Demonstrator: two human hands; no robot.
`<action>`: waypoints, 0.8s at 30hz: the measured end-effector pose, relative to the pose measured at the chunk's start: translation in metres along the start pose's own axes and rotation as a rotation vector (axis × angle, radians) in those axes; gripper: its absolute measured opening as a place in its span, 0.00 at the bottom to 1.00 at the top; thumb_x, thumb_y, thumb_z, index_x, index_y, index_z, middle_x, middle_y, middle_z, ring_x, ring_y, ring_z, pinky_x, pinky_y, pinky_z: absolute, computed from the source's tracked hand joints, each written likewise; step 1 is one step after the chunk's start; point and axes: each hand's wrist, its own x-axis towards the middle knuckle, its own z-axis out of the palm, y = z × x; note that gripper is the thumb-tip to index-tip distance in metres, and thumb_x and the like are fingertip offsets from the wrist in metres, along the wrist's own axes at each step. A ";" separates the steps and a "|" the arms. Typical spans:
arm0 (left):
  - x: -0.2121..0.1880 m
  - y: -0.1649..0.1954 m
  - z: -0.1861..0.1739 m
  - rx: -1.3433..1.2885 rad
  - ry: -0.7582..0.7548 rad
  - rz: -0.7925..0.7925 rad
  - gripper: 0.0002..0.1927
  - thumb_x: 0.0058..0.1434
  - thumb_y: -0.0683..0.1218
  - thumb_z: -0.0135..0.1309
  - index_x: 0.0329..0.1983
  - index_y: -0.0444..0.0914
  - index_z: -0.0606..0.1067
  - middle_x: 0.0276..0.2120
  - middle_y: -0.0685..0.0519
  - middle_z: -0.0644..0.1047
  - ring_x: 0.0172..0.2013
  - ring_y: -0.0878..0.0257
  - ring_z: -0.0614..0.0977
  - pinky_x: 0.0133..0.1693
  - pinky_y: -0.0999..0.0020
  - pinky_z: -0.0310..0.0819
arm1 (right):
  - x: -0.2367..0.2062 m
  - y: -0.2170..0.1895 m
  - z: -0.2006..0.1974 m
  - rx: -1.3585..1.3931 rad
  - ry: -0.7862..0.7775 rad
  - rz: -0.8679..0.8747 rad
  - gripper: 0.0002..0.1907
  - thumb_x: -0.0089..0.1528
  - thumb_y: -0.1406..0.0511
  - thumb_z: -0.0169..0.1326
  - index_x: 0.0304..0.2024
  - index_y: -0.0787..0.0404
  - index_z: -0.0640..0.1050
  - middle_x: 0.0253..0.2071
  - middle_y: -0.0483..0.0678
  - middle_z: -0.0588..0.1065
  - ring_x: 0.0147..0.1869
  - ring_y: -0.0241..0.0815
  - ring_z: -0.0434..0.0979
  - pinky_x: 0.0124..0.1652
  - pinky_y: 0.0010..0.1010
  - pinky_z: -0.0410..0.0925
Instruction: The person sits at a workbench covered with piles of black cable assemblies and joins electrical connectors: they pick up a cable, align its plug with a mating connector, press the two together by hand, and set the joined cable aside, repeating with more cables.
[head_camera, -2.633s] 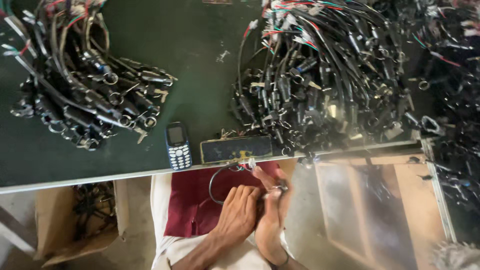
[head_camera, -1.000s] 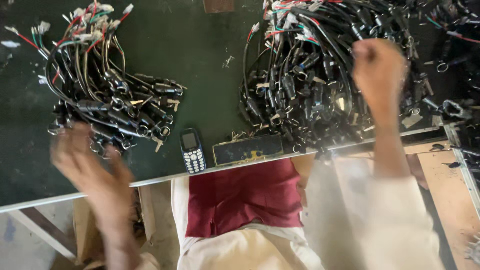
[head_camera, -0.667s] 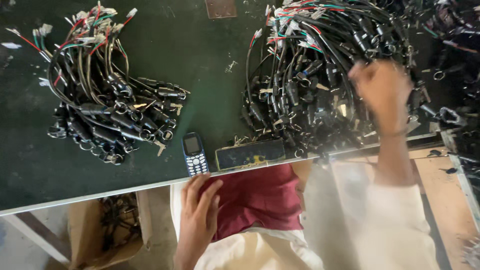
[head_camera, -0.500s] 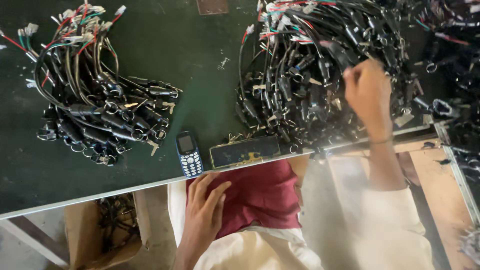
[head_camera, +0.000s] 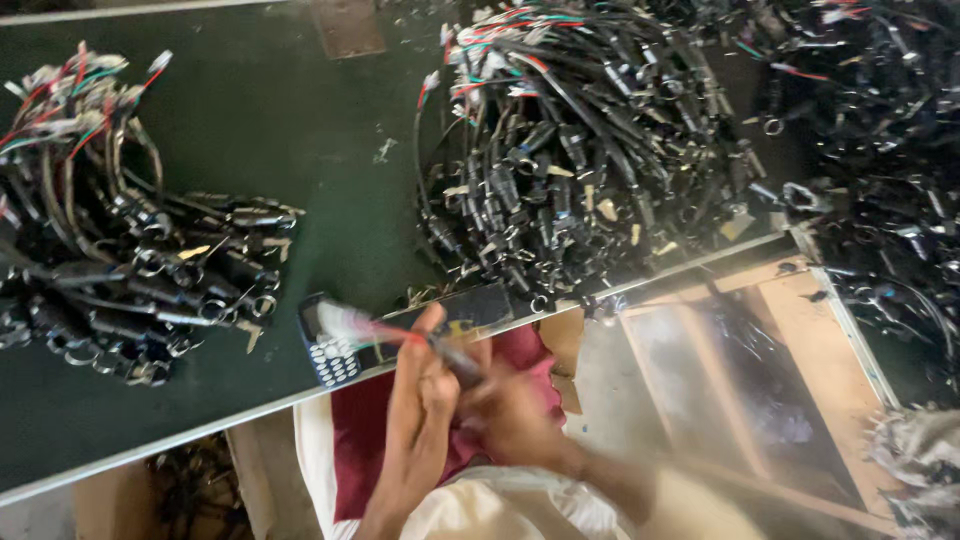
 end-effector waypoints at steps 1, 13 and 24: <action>0.006 -0.012 0.000 0.040 0.044 -0.073 0.20 0.74 0.45 0.40 0.68 0.37 0.63 0.44 0.53 0.71 0.46 0.68 0.73 0.48 0.73 0.65 | 0.010 0.011 0.015 -0.054 0.001 -0.267 0.09 0.67 0.71 0.52 0.50 0.67 0.76 0.49 0.57 0.78 0.55 0.47 0.79 0.48 0.37 0.72; -0.016 -0.054 -0.013 0.079 -0.105 -0.306 0.14 0.76 0.46 0.44 0.51 0.33 0.77 0.24 0.64 0.61 0.22 0.76 0.58 0.23 0.77 0.50 | 0.025 -0.013 -0.066 0.529 -0.053 -0.071 0.19 0.74 0.60 0.50 0.51 0.70 0.81 0.36 0.44 0.69 0.37 0.31 0.68 0.36 0.24 0.64; -0.011 -0.049 -0.018 0.005 0.318 -0.186 0.12 0.74 0.46 0.45 0.41 0.33 0.73 0.19 0.58 0.67 0.19 0.70 0.65 0.21 0.72 0.57 | 0.009 -0.032 -0.012 -0.216 0.632 -0.549 0.06 0.62 0.72 0.63 0.41 0.64 0.80 0.41 0.49 0.78 0.37 0.36 0.78 0.34 0.23 0.70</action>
